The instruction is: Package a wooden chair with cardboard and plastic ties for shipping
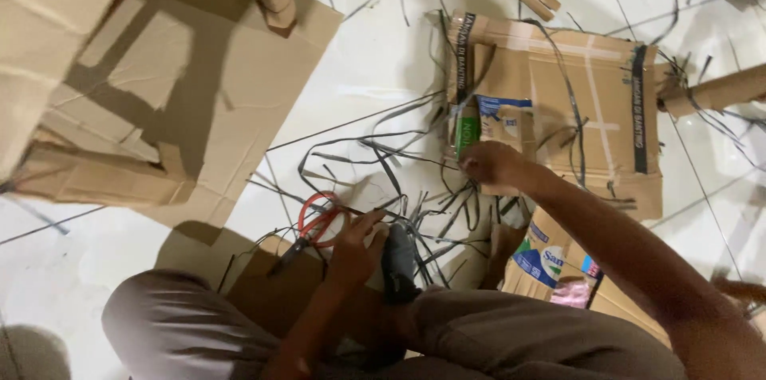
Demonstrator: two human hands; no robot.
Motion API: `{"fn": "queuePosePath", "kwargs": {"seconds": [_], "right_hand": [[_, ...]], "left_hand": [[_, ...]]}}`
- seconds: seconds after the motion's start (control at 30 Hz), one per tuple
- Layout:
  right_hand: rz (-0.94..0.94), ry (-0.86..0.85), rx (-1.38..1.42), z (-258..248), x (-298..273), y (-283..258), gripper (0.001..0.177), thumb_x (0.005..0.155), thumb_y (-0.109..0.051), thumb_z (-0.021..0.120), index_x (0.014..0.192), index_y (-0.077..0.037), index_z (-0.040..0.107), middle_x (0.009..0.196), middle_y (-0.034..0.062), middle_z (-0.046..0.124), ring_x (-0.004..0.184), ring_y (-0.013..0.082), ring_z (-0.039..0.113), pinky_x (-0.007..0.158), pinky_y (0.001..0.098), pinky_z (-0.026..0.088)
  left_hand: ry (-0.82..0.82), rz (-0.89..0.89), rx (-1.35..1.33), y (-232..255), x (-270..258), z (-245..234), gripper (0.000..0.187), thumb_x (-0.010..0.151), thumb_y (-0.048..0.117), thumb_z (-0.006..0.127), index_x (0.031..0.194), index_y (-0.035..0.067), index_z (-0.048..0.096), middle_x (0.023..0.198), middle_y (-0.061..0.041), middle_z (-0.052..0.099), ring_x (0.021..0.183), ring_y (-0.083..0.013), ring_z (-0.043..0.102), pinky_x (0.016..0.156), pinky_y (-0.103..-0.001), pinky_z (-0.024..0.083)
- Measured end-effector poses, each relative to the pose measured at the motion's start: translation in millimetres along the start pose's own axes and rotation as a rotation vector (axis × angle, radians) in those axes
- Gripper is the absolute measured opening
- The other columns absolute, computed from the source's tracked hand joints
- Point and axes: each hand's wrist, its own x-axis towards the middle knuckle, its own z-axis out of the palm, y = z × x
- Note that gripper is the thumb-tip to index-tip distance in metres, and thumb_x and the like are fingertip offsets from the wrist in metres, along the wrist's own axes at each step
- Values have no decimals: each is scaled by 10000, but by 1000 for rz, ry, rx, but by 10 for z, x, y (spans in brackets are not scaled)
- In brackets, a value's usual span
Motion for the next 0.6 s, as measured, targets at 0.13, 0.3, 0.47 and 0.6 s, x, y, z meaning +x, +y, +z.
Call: {"fn": "queuePosePath", "kwargs": {"seconds": [0.13, 0.3, 0.47, 0.6], "right_hand": [[-35, 111, -556, 731, 89, 657, 351, 953, -488, 548, 1156, -268, 732, 1235, 13, 717, 1245, 275, 639, 978, 458, 556], [189, 446, -409, 1378, -75, 745, 446, 955, -398, 586, 1340, -176, 612, 1438, 75, 522, 1408, 320, 479, 1106, 497, 469], [317, 693, -147, 1577, -156, 964, 615, 907, -284, 634, 1475, -79, 513, 1563, 130, 439, 1438, 382, 406, 1149, 519, 416], [287, 916, -32, 1562, -185, 1128, 517, 914, -219, 601, 1414, -92, 561, 1451, 123, 487, 1264, 408, 534, 1060, 523, 488]], "left_hand": [[-186, -33, -13, 88, 132, 151, 344, 960, 240, 664, 1285, 134, 699, 1184, -135, 736, 1114, -351, 710, 952, -476, 577], [-304, 38, -6, 444, 308, 479, 426, 941, 222, 685, 1363, 178, 646, 1325, -140, 687, 1212, -379, 647, 993, -532, 533], [-400, 81, -4, 493, 472, 732, 432, 1006, 236, 598, 1426, 135, 584, 1390, -177, 624, 1267, -385, 606, 999, -549, 529], [-458, 82, 11, 499, 555, 808, 439, 1030, 229, 555, 1441, 78, 541, 1423, -221, 578, 1295, -417, 574, 1008, -584, 515]]}}
